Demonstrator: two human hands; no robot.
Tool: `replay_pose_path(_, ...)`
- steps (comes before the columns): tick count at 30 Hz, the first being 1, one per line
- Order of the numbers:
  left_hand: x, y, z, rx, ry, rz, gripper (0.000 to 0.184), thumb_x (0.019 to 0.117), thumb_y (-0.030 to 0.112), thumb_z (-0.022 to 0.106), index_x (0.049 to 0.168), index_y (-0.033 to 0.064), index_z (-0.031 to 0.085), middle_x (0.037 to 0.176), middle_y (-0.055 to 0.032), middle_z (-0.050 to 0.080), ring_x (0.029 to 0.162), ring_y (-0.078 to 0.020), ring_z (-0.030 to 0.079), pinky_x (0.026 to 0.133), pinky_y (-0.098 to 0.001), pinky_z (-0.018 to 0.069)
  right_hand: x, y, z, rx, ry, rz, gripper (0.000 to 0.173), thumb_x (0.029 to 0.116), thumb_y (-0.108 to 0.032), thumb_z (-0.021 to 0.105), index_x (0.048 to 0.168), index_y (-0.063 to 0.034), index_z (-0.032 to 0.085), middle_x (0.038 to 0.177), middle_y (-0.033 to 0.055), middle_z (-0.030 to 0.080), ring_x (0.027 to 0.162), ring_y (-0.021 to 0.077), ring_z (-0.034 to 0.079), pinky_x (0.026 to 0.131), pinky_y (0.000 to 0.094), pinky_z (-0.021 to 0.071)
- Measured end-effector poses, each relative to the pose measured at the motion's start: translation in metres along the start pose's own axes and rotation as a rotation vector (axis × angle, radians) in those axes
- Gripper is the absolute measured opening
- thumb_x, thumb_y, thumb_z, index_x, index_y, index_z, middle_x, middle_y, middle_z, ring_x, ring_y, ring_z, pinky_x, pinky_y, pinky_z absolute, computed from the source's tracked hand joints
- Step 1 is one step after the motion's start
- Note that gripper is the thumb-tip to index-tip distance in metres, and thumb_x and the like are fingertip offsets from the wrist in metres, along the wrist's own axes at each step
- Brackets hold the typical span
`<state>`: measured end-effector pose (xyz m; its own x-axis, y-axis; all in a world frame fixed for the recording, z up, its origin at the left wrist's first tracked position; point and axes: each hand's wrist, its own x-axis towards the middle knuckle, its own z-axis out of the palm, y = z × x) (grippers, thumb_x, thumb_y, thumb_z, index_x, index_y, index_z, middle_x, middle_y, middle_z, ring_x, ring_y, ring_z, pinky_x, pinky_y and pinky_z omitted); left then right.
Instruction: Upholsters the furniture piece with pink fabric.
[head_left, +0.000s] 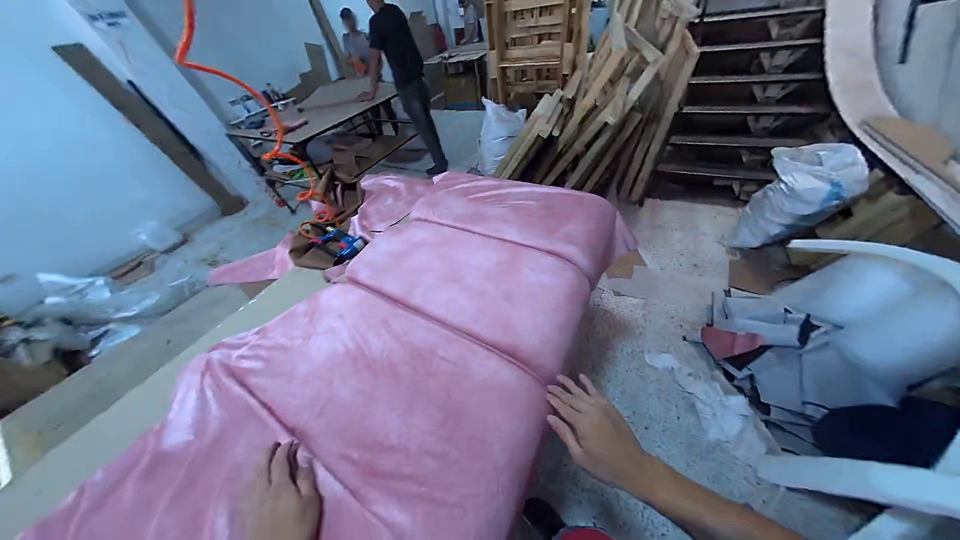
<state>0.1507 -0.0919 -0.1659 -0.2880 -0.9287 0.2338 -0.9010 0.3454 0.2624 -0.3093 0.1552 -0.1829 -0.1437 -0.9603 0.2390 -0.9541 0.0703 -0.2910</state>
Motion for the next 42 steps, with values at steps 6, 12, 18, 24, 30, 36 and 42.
replay_pose_path(6,-0.183,0.052,-0.042,0.123,-0.026,-0.276,0.065,0.1087,0.051,0.021,0.158,0.0135,0.042,0.164,-0.0061,0.041,0.153,-0.0263,0.034,0.125,-0.0592,0.0235,0.027,-0.175,0.025,0.102,-0.136,-0.384,0.086,0.1003,-0.066,0.039,0.157,-0.0012,0.04,0.165,0.017,0.036,0.155,0.0353,0.027,0.127,0.0624,0.017)
replay_pose_path(12,-0.281,0.017,-0.069,0.187,-0.024,-0.546,0.062,0.1095,0.048,0.013,0.16,0.0234,0.04,0.167,0.0027,0.035,0.156,-0.0217,0.026,0.125,-0.06,0.0211,0.002,-0.343,0.079,0.107,-0.446,-0.586,0.085,0.103,-0.063,0.032,0.153,0.0055,0.042,0.162,0.0228,0.038,0.154,0.0367,0.031,0.126,0.0554,0.0231)
replay_pose_path(18,-0.293,0.022,-0.066,0.23,0.116,-0.698,0.064,0.1093,0.046,0.012,0.158,0.0197,0.044,0.164,-0.0007,0.041,0.156,-0.0254,0.029,0.122,-0.0711,0.0083,0.042,-0.427,0.104,0.396,-0.657,-0.963,0.066,0.1107,-0.047,0.028,0.159,-0.0032,0.035,0.168,0.0133,0.031,0.159,0.0257,0.019,0.131,0.0478,0.011)
replay_pose_path(24,-0.285,0.022,-0.054,0.258,0.178,-0.775,0.063,0.1091,0.041,0.012,0.157,0.0175,0.044,0.163,-0.002,0.042,0.155,-0.0253,0.03,0.124,-0.0673,0.006,0.035,-0.296,0.077,0.064,-0.327,-0.51,0.08,0.102,-0.058,0.039,0.156,0.0003,0.041,0.163,0.0204,0.037,0.154,0.0361,0.029,0.126,0.0564,0.0222)
replay_pose_path(30,-0.262,0.02,-0.094,-0.057,0.41,-0.657,0.043,0.1052,0.025,0.041,0.128,0.0002,0.067,0.146,-0.0208,0.056,0.144,-0.0368,0.045,0.123,-0.0588,0.0245,0.021,-0.402,0.068,0.709,-0.879,-0.923,0.055,0.1119,-0.036,0.031,0.156,-0.005,0.042,0.164,0.0106,0.039,0.155,0.0228,0.03,0.129,0.0435,0.0189)
replay_pose_path(36,-0.16,0.037,-0.085,-0.47,0.187,-0.033,0.03,0.1058,0.018,0.053,0.12,-0.0028,0.069,0.132,-0.0236,0.063,0.131,-0.0322,0.056,0.115,-0.0479,0.0432,0.033,-0.236,0.037,0.228,-0.395,-0.442,0.059,0.11,-0.043,0.034,0.149,-0.0013,0.051,0.158,0.0162,0.047,0.153,0.0331,0.034,0.128,0.0522,0.0237)
replay_pose_path(42,-0.033,0.002,0.005,-0.476,-0.115,0.237,0.044,0.1078,0.039,0.043,0.121,0.0077,0.071,0.138,-0.0111,0.063,0.138,-0.0242,0.052,0.118,-0.046,0.0402,0.118,-0.284,0.092,0.229,-0.413,-0.453,0.069,0.1045,-0.056,0.041,0.145,-0.0025,0.056,0.161,0.0109,0.044,0.157,0.0233,0.024,0.13,0.0544,0.0042)
